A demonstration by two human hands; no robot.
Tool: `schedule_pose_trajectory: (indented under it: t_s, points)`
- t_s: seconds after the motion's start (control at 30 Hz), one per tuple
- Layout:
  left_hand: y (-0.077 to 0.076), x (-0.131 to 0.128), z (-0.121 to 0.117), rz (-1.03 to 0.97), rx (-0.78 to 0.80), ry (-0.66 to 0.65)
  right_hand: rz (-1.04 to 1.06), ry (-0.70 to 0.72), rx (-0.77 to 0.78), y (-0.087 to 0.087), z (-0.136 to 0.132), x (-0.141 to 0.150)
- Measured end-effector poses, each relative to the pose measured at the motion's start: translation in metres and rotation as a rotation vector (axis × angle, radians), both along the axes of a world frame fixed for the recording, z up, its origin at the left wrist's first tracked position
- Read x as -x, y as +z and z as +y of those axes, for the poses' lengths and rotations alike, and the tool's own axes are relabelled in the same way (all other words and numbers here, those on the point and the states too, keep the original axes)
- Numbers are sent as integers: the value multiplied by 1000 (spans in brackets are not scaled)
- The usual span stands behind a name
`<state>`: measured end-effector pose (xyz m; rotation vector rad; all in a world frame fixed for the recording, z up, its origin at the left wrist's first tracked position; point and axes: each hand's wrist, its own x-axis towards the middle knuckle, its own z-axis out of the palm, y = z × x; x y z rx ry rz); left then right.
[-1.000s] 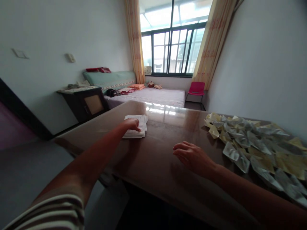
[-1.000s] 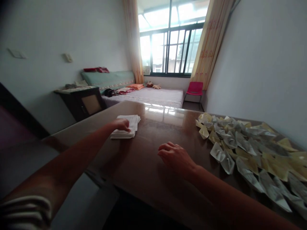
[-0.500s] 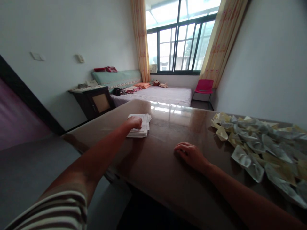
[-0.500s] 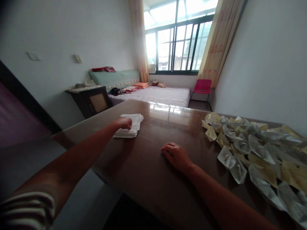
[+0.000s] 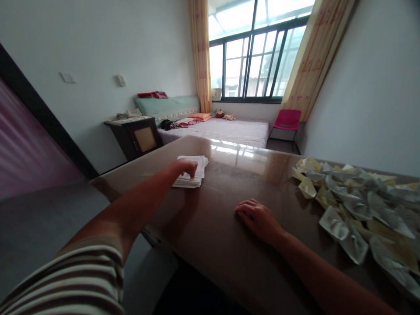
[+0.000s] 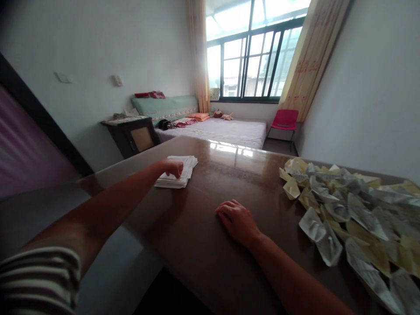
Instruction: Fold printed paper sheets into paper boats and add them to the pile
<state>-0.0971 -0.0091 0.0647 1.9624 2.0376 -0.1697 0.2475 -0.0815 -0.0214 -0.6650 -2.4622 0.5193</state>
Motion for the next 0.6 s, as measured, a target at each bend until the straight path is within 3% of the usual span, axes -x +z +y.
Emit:
schedule_pose_trajectory:
  t_s: [0.17,0.6]
  points:
    - [1,-1,-2,74,143,104,-7,6,-11,1,-1,1]
    - [0,3,-1,54,151,124,-11,16,-34,1,-2,1]
